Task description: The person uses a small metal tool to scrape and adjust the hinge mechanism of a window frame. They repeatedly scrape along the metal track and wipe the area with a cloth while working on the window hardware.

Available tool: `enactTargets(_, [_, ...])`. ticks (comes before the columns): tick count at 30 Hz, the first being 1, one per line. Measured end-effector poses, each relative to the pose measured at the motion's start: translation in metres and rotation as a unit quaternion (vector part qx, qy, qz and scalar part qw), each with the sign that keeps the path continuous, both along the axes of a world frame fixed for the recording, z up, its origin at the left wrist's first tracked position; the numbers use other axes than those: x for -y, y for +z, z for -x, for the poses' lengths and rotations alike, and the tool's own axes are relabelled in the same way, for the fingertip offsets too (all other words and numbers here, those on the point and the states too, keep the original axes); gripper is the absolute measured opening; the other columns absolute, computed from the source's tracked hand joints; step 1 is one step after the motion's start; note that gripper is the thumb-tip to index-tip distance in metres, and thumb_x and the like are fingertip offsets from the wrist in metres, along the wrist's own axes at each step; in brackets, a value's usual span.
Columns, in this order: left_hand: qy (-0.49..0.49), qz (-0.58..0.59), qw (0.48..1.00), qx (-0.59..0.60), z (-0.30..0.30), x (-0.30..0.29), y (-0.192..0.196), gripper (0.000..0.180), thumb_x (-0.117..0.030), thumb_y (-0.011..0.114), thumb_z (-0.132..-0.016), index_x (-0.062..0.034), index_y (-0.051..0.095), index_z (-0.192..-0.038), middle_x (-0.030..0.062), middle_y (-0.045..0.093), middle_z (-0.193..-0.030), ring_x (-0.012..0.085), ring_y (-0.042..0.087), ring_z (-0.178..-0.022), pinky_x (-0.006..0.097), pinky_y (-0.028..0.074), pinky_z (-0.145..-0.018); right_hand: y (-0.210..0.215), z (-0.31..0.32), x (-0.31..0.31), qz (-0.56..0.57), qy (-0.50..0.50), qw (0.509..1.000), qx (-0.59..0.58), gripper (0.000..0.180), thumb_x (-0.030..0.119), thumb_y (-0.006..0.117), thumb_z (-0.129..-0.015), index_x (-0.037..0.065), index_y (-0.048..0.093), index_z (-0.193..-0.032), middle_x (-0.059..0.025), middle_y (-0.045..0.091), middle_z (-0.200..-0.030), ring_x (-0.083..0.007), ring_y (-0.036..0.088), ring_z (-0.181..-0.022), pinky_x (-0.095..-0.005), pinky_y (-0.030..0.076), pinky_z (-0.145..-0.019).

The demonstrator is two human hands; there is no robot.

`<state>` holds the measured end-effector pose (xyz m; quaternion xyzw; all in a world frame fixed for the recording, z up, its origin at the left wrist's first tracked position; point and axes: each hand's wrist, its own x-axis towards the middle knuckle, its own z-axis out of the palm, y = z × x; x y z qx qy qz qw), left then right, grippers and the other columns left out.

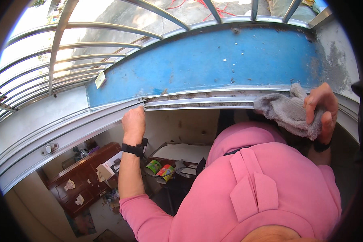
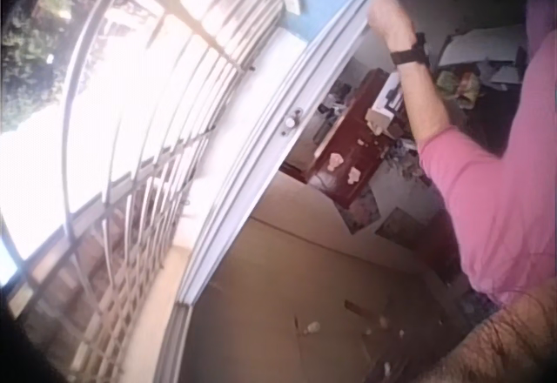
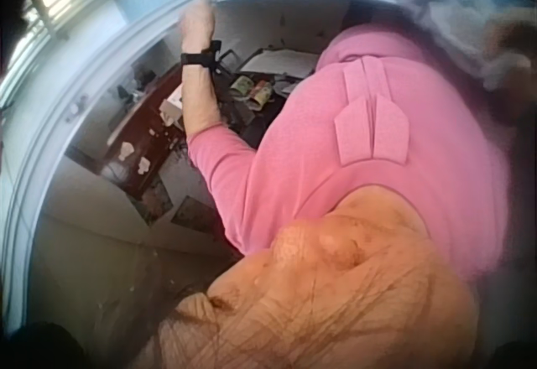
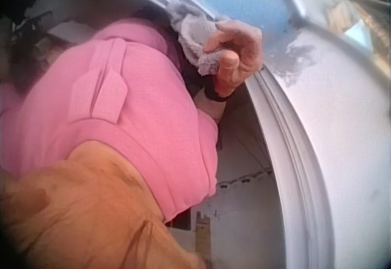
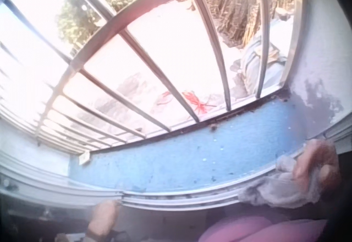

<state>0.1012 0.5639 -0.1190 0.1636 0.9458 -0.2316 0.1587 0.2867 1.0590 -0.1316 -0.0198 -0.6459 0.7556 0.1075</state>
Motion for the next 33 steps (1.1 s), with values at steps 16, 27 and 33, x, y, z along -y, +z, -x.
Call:
enactTargets(16, [-0.039, 0.084, 0.993, 0.077, 0.037, 0.0, -0.017, 0.011, -0.018, 0.078, -0.081, -0.0092, 0.077, -0.087, 0.0197, 0.074, -0.089, 0.039, 0.072, -0.09, 0.049, 0.058, -0.081, -0.043, -0.028, -0.034, -0.189, -0.036, 0.981, -0.008, 0.058, 0.058, 0.065, -0.098, 0.002, 0.067, -0.109, -0.0017, 0.057, -0.081, -0.009, 0.052, -0.068, -0.0268, 0.04, -0.066])
enactTargets(27, [0.021, 0.116, 0.986, 0.12, 0.046, -0.026, 0.0, 0.017, -0.011, 0.062, -0.088, -0.0037, 0.078, -0.089, 0.0201, 0.076, -0.095, 0.04, 0.075, -0.087, 0.048, 0.06, -0.078, -0.06, -0.027, -0.047, -0.197, -0.069, 0.978, -0.021, 0.055, 0.056, 0.064, -0.099, 0.001, 0.066, -0.109, -0.0024, 0.058, -0.082, -0.0094, 0.053, -0.069, -0.0266, 0.042, -0.069])
enactTargets(33, [-0.107, 0.172, 0.976, 0.074, 0.023, -0.044, -0.022, 0.018, -0.009, 0.061, -0.089, -0.0043, 0.078, -0.088, 0.0191, 0.076, -0.087, 0.0355, 0.076, -0.087, 0.044, 0.061, -0.074, -0.07, -0.027, -0.047, -0.184, -0.079, 0.98, -0.018, 0.055, 0.055, 0.064, -0.099, 0.001, 0.066, -0.108, -0.0026, 0.057, -0.082, -0.0097, 0.054, -0.07, -0.0266, 0.041, -0.068])
